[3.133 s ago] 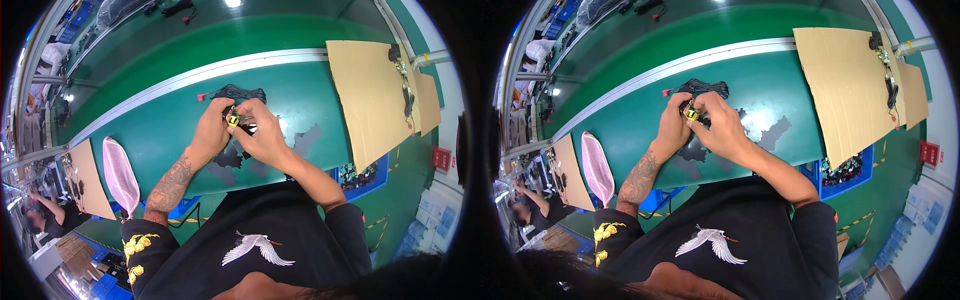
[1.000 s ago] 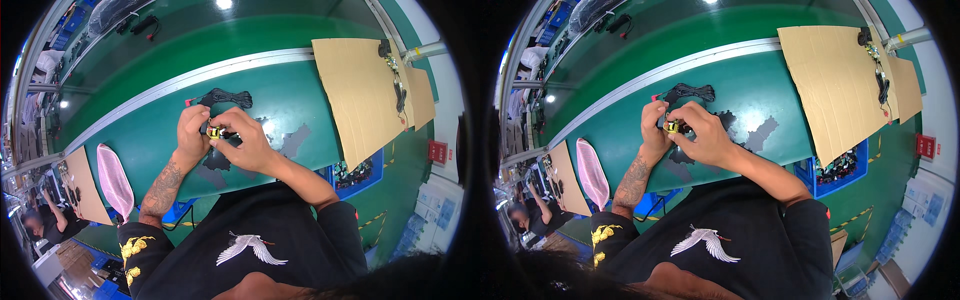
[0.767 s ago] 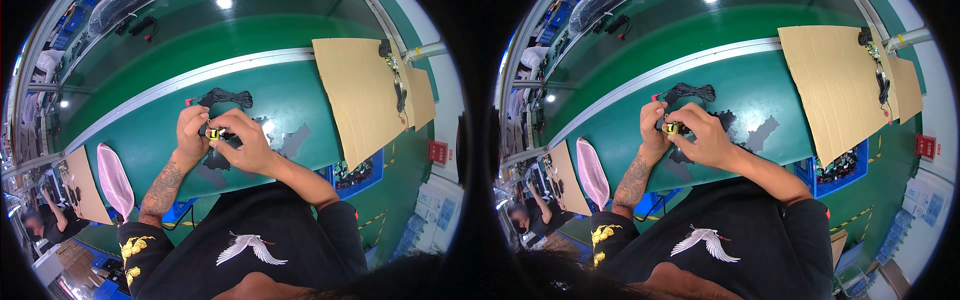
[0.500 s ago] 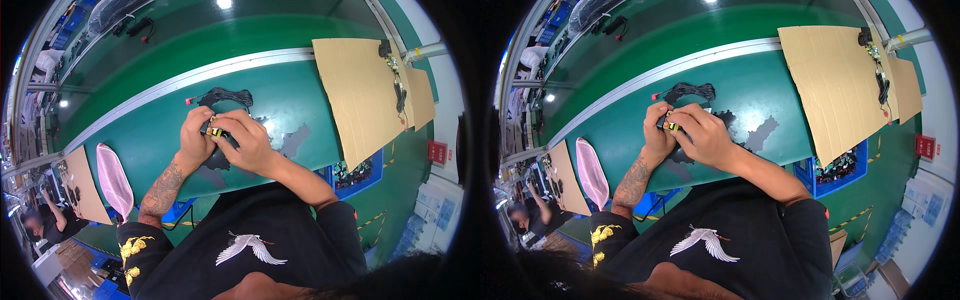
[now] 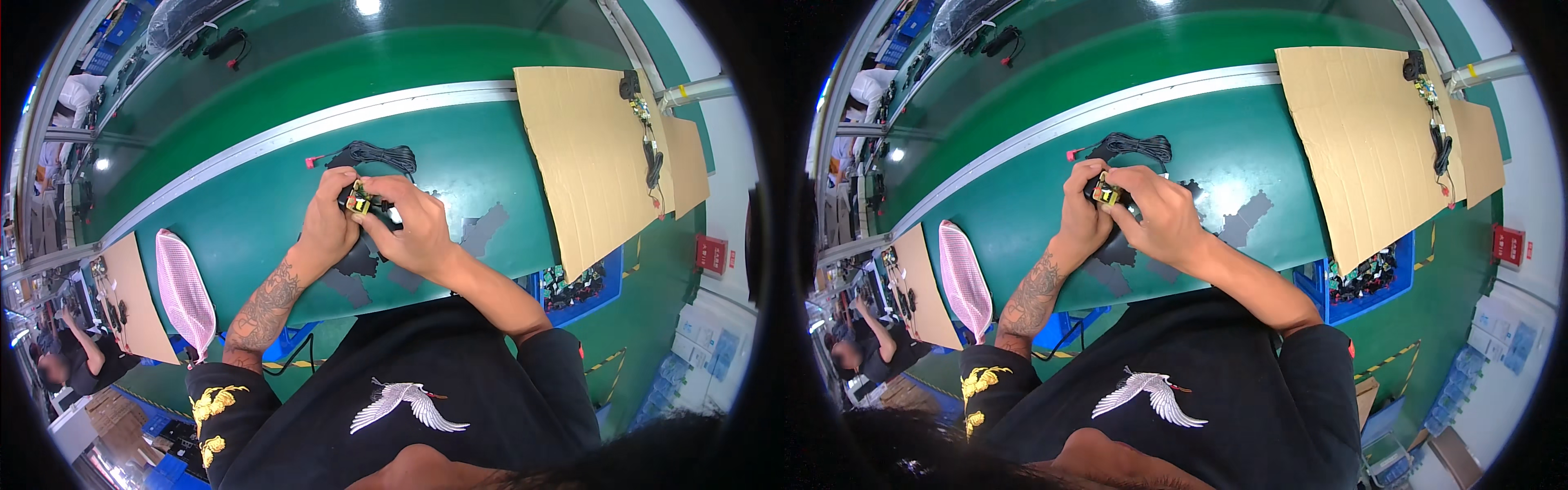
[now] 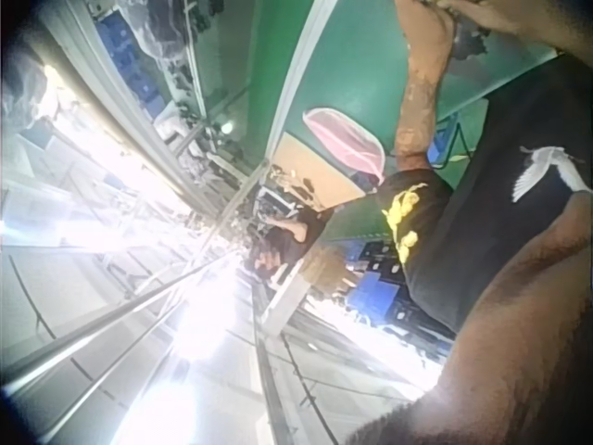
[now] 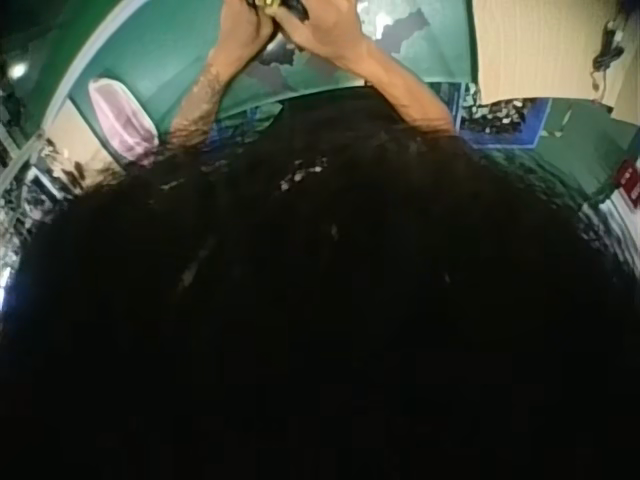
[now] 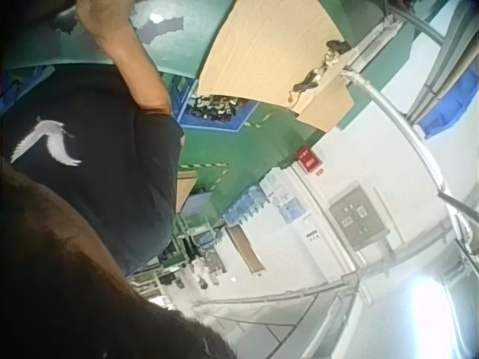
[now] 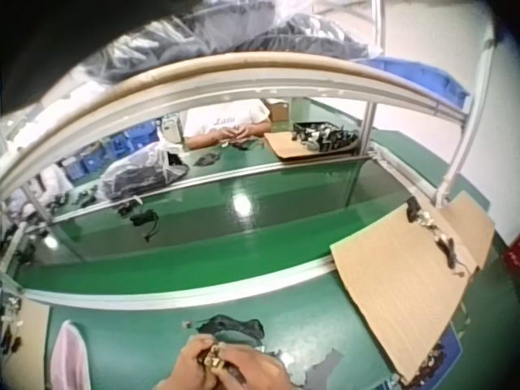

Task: Assembling electronic components on a small frame, likely for a drone.

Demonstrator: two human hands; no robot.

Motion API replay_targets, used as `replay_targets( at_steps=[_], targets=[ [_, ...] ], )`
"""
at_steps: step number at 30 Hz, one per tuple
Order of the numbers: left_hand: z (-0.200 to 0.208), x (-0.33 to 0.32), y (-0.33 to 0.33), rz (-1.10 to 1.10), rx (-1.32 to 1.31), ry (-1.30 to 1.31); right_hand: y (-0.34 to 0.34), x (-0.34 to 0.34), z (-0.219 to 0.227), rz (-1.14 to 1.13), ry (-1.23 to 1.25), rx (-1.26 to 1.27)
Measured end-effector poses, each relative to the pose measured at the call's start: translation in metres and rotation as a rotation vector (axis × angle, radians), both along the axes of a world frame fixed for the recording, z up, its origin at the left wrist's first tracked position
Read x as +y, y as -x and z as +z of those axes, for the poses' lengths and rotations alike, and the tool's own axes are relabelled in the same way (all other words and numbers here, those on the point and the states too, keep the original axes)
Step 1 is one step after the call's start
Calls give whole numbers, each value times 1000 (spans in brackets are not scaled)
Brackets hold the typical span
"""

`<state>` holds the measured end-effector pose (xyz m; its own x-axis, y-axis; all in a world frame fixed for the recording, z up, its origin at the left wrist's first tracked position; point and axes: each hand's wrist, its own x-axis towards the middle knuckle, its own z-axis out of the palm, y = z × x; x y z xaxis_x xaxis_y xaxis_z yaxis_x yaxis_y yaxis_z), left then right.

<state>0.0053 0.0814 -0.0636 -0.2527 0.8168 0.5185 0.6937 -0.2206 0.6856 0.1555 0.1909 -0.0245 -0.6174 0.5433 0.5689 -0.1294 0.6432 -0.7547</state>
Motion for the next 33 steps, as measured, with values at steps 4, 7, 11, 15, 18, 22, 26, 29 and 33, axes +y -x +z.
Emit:
replay_targets(
  at_steps=[4, 7, 11, 15, 18, 22, 26, 29, 33],
  targets=[
    [3, -2, 1, 17, 30, 33, 2, 0, -2, 10, 12, 31],
    [8, -2, -2, 31, 18, 89, 2, 2, -5, -24, -89, 41],
    [3, -3, -2, 45, -59, 70, 2, 1, -4, 21, 24, -9],
    [3, -4, 0, 69, 26, 72, 2, -1, 7, 46, 104, -85],
    [4, -3, -2, 57, 40, 85, 1, -2, 4, 64, 87, -52],
    [1, -2, -1, 29, 55, -32, 3, -5, 4, 48, 53, -11],
    [3, -2, -3, 24, 35, -56, 2, -7, 4, 23, 36, -33],
    [3, -1, -3, 31, 18, -36, 3, -6, 2, 20, 55, -48],
    [5, -1, -4, 33, 0, -17, 3, -6, 2, 14, 17, -47]
  ],
)
